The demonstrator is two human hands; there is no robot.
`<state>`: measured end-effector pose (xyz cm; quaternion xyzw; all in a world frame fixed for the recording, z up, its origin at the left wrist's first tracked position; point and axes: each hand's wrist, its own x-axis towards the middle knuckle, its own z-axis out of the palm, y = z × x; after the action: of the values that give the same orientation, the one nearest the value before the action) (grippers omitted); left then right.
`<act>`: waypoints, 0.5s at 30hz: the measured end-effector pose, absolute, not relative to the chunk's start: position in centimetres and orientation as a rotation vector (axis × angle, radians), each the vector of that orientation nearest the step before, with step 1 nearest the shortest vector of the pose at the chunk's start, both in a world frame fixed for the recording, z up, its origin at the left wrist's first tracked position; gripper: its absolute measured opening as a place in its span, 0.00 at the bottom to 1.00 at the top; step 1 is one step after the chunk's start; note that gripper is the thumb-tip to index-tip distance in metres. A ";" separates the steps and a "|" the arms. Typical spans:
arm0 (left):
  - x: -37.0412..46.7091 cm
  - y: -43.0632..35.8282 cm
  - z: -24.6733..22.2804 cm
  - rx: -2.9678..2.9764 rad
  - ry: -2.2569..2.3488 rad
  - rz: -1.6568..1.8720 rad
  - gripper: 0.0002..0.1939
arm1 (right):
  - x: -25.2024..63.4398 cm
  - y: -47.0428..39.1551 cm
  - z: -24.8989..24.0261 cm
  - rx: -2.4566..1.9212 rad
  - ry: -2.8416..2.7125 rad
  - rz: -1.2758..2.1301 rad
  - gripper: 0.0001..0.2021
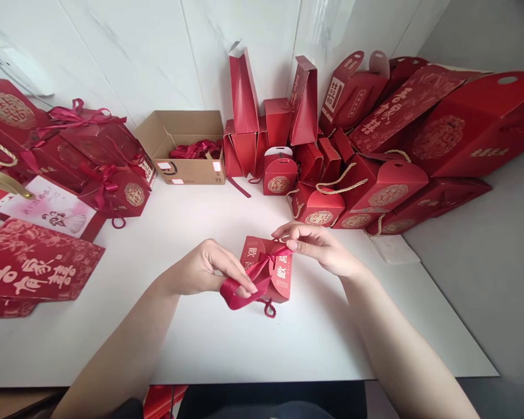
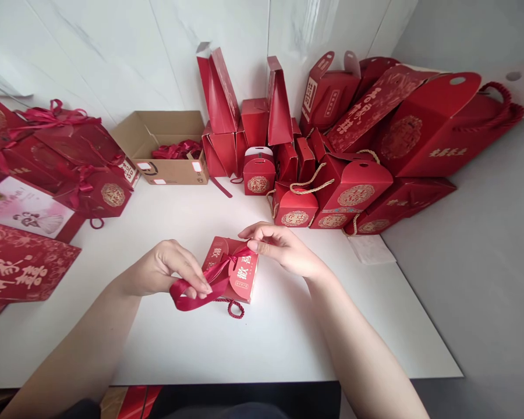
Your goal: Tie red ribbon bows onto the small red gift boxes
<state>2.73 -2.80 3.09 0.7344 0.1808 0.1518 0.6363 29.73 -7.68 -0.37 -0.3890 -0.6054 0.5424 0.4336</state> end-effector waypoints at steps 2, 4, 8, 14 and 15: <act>2.6 -2.6 3.1 1.678 0.414 0.320 0.06 | 30.0 -7.6 -0.3 -0.988 -1.545 1.297 0.14; 2.2 -2.3 3.1 1.674 0.431 0.280 0.06 | 30.4 -7.5 -0.2 -1.010 -1.607 1.234 0.14; 1.3 -1.4 3.2 1.690 0.444 0.138 0.08 | 31.0 -7.4 -0.1 -1.054 -1.743 1.171 0.14; -0.9 0.2 3.7 1.783 0.390 0.050 0.07 | 31.3 -7.6 0.1 -1.116 -1.711 1.204 0.15; -1.4 0.4 3.8 1.792 0.378 -0.001 0.08 | 31.3 -7.6 0.2 -1.127 -1.692 1.241 0.16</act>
<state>-1.40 0.43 3.83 0.7761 0.1635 -0.0004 0.6091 31.31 -7.63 0.18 -0.4394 -0.6597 0.4839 0.3709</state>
